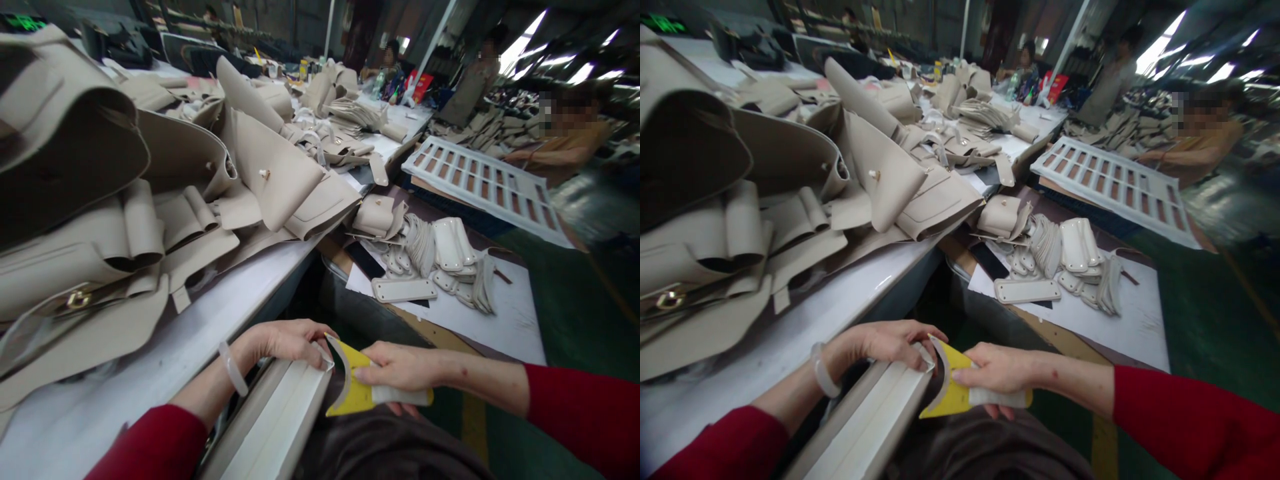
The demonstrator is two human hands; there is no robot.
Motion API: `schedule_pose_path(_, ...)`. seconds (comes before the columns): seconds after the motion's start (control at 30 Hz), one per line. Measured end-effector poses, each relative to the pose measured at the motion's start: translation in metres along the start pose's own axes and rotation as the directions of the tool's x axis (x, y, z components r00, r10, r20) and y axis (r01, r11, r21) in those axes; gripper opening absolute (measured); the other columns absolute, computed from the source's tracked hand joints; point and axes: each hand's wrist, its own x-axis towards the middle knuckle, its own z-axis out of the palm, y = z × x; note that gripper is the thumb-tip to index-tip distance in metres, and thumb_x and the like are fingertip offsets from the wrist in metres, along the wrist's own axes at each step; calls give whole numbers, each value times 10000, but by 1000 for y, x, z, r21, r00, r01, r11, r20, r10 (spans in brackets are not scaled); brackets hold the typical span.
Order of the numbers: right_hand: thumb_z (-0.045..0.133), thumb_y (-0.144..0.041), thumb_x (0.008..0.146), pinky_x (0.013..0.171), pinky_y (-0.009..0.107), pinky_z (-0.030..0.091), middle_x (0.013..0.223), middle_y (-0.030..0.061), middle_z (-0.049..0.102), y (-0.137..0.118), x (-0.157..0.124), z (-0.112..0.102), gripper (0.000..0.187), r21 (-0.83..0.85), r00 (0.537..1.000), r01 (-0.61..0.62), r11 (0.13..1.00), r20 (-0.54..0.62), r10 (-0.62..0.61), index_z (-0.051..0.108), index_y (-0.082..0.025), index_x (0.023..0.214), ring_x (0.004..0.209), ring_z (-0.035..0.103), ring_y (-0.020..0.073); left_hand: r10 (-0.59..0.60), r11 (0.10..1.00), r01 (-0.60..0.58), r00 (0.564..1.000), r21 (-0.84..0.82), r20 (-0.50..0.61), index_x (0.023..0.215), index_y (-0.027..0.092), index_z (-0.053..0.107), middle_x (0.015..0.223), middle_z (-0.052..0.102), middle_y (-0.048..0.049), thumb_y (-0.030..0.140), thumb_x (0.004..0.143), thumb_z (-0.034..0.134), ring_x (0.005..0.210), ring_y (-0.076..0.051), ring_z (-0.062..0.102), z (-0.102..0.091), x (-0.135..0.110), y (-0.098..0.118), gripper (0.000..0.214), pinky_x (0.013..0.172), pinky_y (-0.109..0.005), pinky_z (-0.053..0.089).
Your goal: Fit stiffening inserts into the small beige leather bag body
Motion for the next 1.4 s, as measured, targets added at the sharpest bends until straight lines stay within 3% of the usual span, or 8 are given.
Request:
schedule_pose_path(0.17, 407, -601, 978, 311, 159, 388, 501, -41, 539, 3, 16, 4, 452, -44, 998, 5, 999, -55, -7, 542, -173, 927, 308, 460, 97, -42, 994, 46, 999, 102, -35, 1434, 79, 450, 1271, 654, -133, 370, 659, 685, 1148, -313, 599, -3, -3, 4, 860, 948, -366, 495)
schedule_pose_path(0.33, 430, -607, 971, 307, 161, 381, 543, -27, 596, 8, 21, 9, 449, -10, 996, -11, 1000, -91, 10, 550, -175, 990, 309, 471, 95, -56, 995, 59, 997, 78, -46, 1447, 102, 433, 1338, 616, -129, 379, 658, 685, 1190, -307, 583, -2, -3, 3, 873, 1002, -371, 465)
schedule_pose_path(0.47, 435, -607, 967, 303, 147, 376, 514, -29, 579, 7, 25, 14, 448, 57, 996, 18, 998, -86, -13, 539, -175, 910, 306, 482, 95, -51, 996, 55, 997, 75, -55, 1463, 94, 408, 1362, 590, -149, 375, 658, 685, 1196, -315, 574, -2, -3, 1, 897, 1010, -395, 453)
schedule_pose_path(0.73, 397, -531, 996, 276, 171, 383, 486, -27, 582, 14, 37, 31, 381, 209, 992, -2, 978, -124, 28, 522, -178, 931, 294, 490, 122, -24, 998, 30, 994, 50, -105, 1503, 100, 353, 1163, 655, -120, 349, 635, 678, 1007, -289, 608, -2, -4, -4, 959, 803, -334, 499)
schedule_pose_path(0.93, 358, -506, 1012, 266, 167, 372, 457, -24, 564, 3, 39, 44, 387, 252, 980, -27, 967, -185, 75, 505, -175, 874, 273, 468, 117, -13, 996, 2, 992, -93, -122, 1537, 166, 278, 1053, 653, -63, 298, 642, 621, 868, -219, 595, 1, -4, -10, 967, 686, -278, 462)
schedule_pose_path(1.2, 310, -517, 1020, 267, 177, 371, 435, -2, 554, -2, 50, 60, 451, 337, 971, 30, 941, -232, 52, 522, -165, 835, 272, 475, 132, 85, 940, -122, 988, -318, -129, 1547, 195, 132, 1137, 646, -46, 189, 653, 630, 915, -184, 597, 6, 0, -24, 1023, 823, -323, 451)
schedule_pose_path(1.3, 286, -512, 1022, 267, 191, 369, 437, 12, 557, -6, 59, 67, 466, 393, 976, 84, 916, -218, 4, 526, -161, 830, 268, 474, 142, 105, 918, -166, 978, -361, -182, 1535, 201, 139, 1095, 643, -45, 189, 644, 647, 951, -202, 607, 9, 0, -21, 1025, 838, -352, 457)
schedule_pose_path(1.4, 231, -502, 1025, 272, 206, 379, 426, 21, 548, -8, 66, 79, 484, 464, 975, 83, 882, -220, 24, 514, -162, 830, 268, 475, 153, 93, 933, -178, 959, -312, -268, 1525, 182, 171, 1204, 601, -98, 272, 697, 691, 1075, -241, 589, 13, -4, -14, 981, 924, -400, 455)
